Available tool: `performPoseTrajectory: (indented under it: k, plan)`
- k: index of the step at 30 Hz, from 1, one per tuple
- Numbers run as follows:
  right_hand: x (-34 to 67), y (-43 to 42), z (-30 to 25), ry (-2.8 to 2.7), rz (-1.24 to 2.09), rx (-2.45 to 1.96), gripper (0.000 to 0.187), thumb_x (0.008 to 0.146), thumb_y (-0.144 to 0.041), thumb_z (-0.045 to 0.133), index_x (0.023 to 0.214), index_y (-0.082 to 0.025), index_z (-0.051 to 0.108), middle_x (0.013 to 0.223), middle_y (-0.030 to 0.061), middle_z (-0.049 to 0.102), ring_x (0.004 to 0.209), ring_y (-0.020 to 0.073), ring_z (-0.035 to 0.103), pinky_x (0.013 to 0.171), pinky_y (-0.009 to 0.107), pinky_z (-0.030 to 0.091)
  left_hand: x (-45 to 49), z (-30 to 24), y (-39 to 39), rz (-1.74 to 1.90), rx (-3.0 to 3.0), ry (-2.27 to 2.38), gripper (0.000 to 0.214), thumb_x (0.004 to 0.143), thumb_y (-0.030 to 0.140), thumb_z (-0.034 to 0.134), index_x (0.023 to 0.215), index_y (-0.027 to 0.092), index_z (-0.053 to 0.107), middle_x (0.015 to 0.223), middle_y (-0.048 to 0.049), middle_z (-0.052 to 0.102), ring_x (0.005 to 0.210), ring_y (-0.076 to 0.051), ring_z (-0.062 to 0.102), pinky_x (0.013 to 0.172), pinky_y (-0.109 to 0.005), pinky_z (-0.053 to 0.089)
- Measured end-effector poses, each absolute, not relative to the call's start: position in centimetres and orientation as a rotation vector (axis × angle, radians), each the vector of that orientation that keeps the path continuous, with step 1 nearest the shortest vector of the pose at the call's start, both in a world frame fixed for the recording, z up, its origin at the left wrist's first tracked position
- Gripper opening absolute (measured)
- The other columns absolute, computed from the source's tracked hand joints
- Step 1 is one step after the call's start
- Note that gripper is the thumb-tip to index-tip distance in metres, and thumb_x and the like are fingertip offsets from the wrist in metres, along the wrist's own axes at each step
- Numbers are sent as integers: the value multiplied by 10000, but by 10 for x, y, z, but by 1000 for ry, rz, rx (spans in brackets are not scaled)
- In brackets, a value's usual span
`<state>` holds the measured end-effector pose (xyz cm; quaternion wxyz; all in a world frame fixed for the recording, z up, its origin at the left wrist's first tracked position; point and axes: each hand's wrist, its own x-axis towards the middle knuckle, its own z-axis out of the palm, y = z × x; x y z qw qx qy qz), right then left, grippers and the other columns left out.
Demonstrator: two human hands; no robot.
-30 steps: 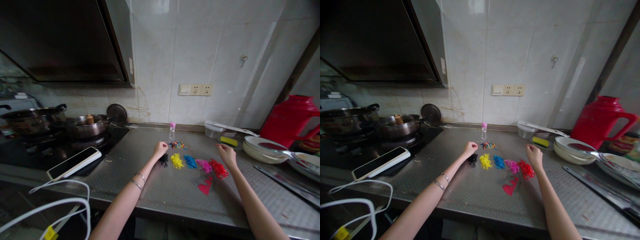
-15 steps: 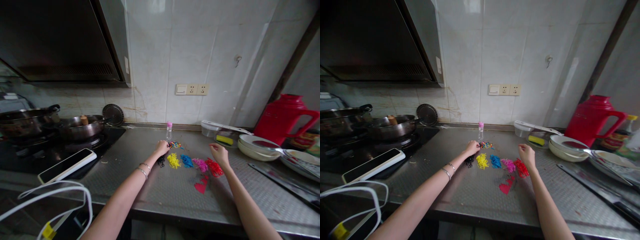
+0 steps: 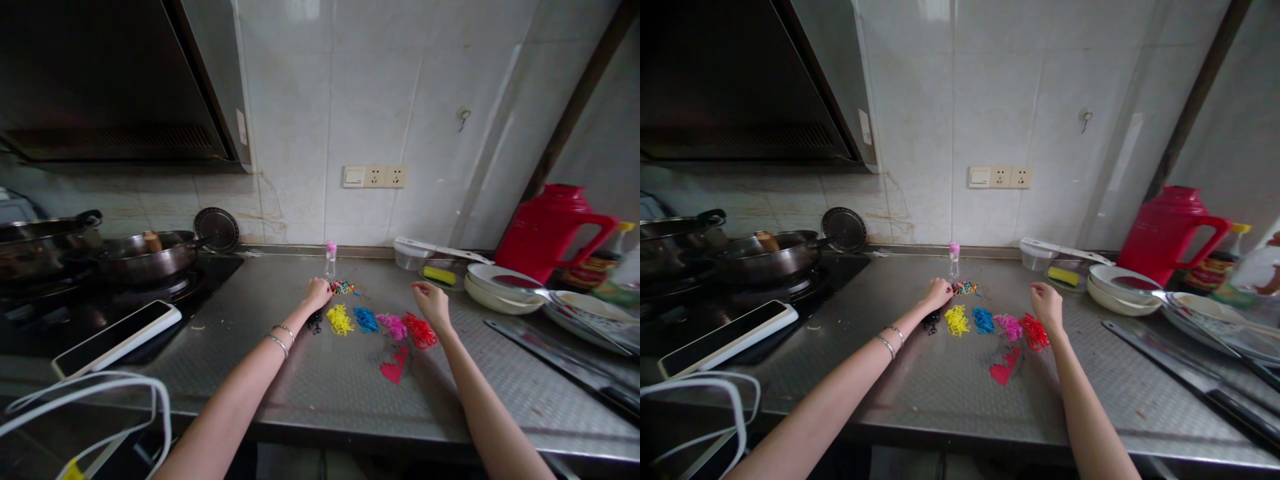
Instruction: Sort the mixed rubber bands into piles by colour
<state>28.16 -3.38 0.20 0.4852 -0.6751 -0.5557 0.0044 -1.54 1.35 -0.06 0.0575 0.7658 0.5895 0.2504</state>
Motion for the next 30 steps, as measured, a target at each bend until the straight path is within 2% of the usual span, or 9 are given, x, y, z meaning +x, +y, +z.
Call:
performPoseTrajectory:
  k: [11,20,30]
  plan:
    - [282,-32,1,-1349,45,-1643,375,669,-318,408,864,-147,679,799,97,679,729,200,607,678,283,425,-18,13,13,718,2358,1853,214,750,218,492,739,181,701,850,-106,657,916,-216,538,880,-310,337]
    - [283,-37,9,-1282,31,-1629,370,667,-311,419,861,-140,684,770,99,676,718,202,605,677,275,424,25,14,11,822,2310,1670,221,736,237,499,798,173,701,793,-90,677,715,-178,587,689,-275,416]
    - [291,-35,6,-1210,41,-1603,363,673,-316,421,866,-146,677,805,95,675,719,195,600,700,281,429,134,12,-34,709,2669,1290,272,775,319,464,931,221,663,897,-85,656,862,-206,575,805,-330,425]
